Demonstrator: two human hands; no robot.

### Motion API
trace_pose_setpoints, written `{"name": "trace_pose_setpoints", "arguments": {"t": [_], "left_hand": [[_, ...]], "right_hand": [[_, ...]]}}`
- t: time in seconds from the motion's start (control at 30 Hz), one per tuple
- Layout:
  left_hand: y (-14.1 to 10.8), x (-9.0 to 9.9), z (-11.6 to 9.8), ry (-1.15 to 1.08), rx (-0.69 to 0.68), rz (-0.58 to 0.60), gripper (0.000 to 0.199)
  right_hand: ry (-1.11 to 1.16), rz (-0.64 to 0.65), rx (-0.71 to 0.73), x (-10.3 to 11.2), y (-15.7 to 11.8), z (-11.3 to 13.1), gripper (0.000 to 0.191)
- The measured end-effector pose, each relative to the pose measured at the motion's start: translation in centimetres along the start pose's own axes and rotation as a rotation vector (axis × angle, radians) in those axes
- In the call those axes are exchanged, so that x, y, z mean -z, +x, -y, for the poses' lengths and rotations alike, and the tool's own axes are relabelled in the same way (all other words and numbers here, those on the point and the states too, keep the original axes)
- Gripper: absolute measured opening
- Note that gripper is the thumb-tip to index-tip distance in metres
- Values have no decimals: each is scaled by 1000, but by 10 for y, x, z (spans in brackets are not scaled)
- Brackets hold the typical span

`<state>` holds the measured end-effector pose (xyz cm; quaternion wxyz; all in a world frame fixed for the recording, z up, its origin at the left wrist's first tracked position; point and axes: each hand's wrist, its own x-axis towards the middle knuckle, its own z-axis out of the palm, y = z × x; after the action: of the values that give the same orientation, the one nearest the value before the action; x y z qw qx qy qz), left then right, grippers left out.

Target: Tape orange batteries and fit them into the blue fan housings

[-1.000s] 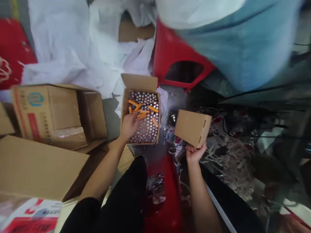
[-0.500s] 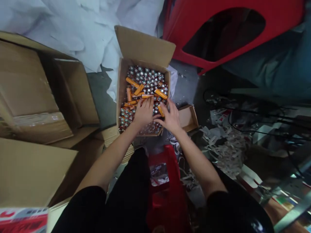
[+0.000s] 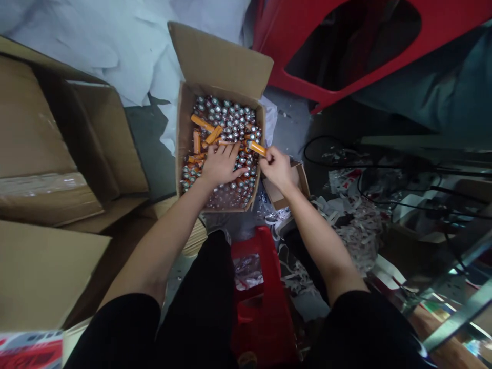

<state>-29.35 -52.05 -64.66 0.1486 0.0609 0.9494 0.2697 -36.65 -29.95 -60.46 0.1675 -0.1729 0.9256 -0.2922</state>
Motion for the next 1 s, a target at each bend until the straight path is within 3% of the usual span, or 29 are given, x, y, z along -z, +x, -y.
{"name": "trace_pose_setpoints", "arguments": {"t": [0.07, 0.1, 0.2, 0.27, 0.33, 0.4, 0.5, 0.6, 0.7, 0.77, 0.87, 1.0], "left_hand": [[-1, 0, -1, -21, 8, -1, 99], [-1, 0, -2, -29, 14, -1, 99], [-2, 2, -5, -28, 42, 3, 99], [-2, 3, -6, -19, 55, 8, 100], [-1, 3, -7, -14, 64, 12, 100], [0, 3, -8, -7, 74, 16, 101], [1, 2, -8, 14, 88, 24, 101], [1, 3, -9, 26, 92, 26, 101], [1, 4, -10, 20, 100, 28, 106], [1, 4, -10, 18, 110, 23, 111], [2, 4, -10, 11, 120, -2, 111], [2, 1, -10, -18, 127, -35, 103]], "right_hand": [[160, -173, -137, 2, -39, -23, 3], [180, -205, -203, 5, -61, -36, 11], [29, -113, -373, 12, -119, -71, 35], [-68, -27, -409, 13, -136, -85, 38], [-115, 1, -373, 10, -129, -89, 35], [-213, 69, -286, 2, -101, -84, 39], [-434, 343, -136, -22, -39, -71, 41], [-513, 549, -94, -47, 15, -60, 33], [-490, 564, -94, -51, 35, -57, 31], [-492, 519, -102, -37, 24, -58, 32], [-456, 360, -183, -2, -25, -63, 36], [-65, 136, -424, 32, -103, -78, 33]]}}
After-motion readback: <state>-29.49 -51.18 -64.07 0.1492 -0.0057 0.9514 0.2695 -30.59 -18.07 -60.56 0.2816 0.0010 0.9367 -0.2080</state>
